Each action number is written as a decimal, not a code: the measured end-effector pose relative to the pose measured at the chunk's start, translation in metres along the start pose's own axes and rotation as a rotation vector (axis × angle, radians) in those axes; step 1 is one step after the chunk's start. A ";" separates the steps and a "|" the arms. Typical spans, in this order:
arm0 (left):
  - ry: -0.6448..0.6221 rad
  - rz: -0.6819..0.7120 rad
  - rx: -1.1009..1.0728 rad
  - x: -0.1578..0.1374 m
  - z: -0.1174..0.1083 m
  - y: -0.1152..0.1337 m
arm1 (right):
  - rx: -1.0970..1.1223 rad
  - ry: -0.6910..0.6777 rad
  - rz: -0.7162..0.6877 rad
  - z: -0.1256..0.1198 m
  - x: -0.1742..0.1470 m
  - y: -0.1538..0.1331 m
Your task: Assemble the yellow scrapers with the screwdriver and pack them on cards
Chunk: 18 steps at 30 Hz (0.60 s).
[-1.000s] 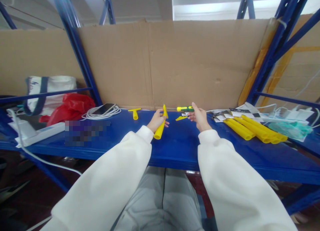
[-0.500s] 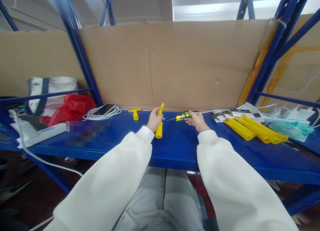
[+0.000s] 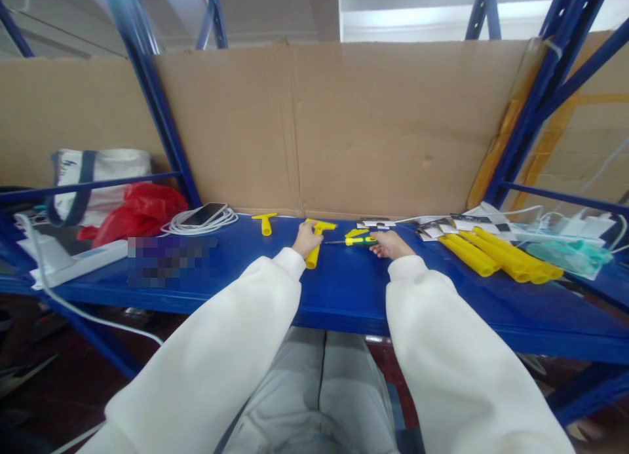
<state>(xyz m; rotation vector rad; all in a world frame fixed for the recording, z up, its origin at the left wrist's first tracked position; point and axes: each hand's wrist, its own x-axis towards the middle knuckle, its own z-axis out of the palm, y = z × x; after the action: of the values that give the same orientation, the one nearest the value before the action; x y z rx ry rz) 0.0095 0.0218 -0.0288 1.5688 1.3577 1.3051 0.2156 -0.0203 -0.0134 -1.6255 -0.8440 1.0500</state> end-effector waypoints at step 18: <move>-0.545 0.245 0.777 0.020 -0.063 0.028 | -0.745 0.028 -0.380 -0.023 -0.001 -0.013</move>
<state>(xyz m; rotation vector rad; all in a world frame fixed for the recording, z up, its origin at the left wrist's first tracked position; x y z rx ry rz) -0.0435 0.0277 0.0188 2.4404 1.3996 0.3725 0.2363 -0.0262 0.0025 -1.9507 -1.5761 0.4517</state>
